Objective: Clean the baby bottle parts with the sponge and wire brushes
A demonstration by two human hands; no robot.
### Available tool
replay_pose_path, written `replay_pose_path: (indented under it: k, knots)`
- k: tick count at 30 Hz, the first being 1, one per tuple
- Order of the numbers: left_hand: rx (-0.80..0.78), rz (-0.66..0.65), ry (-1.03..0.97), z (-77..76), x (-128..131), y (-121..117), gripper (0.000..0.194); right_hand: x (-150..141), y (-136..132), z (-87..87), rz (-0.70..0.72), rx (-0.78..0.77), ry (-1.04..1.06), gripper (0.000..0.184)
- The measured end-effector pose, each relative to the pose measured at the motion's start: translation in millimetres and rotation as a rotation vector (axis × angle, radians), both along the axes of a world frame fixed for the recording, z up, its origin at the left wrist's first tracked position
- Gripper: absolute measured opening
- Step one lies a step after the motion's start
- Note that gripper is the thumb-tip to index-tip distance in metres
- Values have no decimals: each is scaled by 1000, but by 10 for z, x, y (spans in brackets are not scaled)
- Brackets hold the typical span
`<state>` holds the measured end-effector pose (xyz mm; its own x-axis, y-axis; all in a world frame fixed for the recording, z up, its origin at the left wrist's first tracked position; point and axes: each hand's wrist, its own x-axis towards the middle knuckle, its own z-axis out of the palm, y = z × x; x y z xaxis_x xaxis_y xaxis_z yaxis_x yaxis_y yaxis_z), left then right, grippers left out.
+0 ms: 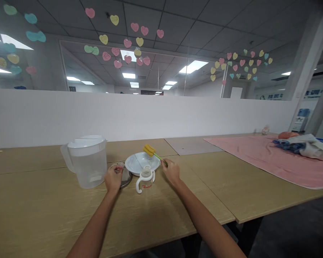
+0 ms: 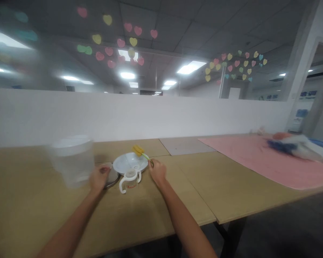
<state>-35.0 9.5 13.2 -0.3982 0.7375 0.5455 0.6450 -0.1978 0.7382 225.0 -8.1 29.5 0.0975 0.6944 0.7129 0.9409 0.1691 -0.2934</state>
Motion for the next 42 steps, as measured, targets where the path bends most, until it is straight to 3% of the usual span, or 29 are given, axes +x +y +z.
replay_pose_path:
  k: [19, 28, 34, 37, 42]
  knots:
    - [-248, -53, 291, -84, 1, 24, 25, -20, -14, 9, -21, -88, 3, 29]
    - [-236, -117, 371, -11, -4, 46, 29, -22, -54, 57, -65, -185, 44, 26]
    - [-259, -125, 488, 11, 51, -46, 46, -22, -84, 106, -72, -225, 46, 26]
    - [-289, -103, 568, 22, 69, -81, 42, -28, -82, 121, -78, -216, 42, 29]
    - [-151, -60, 631, 27, 72, -67, 34, -15, -62, 122, -63, -201, -12, 32]
